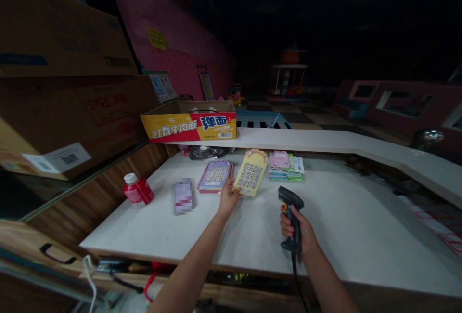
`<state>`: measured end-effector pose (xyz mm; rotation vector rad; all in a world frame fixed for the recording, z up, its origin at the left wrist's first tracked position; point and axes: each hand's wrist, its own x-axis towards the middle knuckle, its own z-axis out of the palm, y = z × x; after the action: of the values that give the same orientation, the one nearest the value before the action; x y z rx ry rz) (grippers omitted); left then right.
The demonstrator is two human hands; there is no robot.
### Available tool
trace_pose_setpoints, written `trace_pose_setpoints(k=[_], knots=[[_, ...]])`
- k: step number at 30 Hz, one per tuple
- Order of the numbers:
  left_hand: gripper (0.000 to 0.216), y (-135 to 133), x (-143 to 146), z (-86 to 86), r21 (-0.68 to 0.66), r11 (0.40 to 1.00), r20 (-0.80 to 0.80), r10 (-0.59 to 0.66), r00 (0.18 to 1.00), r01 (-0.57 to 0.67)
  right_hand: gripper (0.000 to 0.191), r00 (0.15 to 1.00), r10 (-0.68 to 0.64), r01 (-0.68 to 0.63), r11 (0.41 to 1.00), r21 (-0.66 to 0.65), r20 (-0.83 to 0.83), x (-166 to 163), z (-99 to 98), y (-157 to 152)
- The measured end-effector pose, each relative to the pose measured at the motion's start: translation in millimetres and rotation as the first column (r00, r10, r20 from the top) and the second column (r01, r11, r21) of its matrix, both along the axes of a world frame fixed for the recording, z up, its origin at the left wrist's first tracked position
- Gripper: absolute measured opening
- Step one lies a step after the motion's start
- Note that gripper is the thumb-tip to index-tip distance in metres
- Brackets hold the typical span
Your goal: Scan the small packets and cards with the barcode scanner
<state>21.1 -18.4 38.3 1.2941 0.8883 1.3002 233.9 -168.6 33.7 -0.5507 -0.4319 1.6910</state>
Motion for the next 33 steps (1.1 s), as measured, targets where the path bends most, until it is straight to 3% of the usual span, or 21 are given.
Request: trace_pose_setpoints(k=[4, 8, 17, 23, 28, 33], knots=[[0.043, -12.8, -6.9, -21.2, 0.029, 0.984, 0.049, 0.176, 0.983, -0.178, 0.033, 0.997, -0.058, 0.059, 0.998, -0.018, 0.045, -4.0, 0.0, -1.5], [0.048, -15.1, -8.5, -28.9, 0.022, 0.967, 0.083, 0.251, 0.964, -0.254, 0.039, 0.982, -0.1, 0.107, 0.994, -0.037, 0.16, -11.1, 4.7, -1.4], [0.051, -15.3, -10.6, -29.1, -0.028, 0.968, 0.245, 0.247, 0.937, -0.248, 0.045, 0.813, -0.039, 0.124, 0.986, -0.107, 0.581, -62.3, 21.3, -6.2], [0.042, -18.5, -10.3, -25.3, -0.025, 0.969, 0.253, 0.244, 0.936, -0.245, 0.047, 0.765, -0.048, 0.134, 0.987, -0.086, 0.642, -75.1, 29.8, -11.0], [0.029, -18.5, -10.3, -22.3, -0.047, 0.943, 0.118, 0.333, 0.936, -0.33, 0.044, 0.744, -0.078, 0.163, 0.984, -0.067, 0.664, -72.7, 37.3, -11.3], [0.041, -17.8, -10.5, -23.4, -0.012, 0.961, 0.206, 0.272, 0.94, -0.276, 0.044, 0.759, -0.081, 0.17, 0.982, -0.076, 0.646, -71.9, 39.8, -11.5]])
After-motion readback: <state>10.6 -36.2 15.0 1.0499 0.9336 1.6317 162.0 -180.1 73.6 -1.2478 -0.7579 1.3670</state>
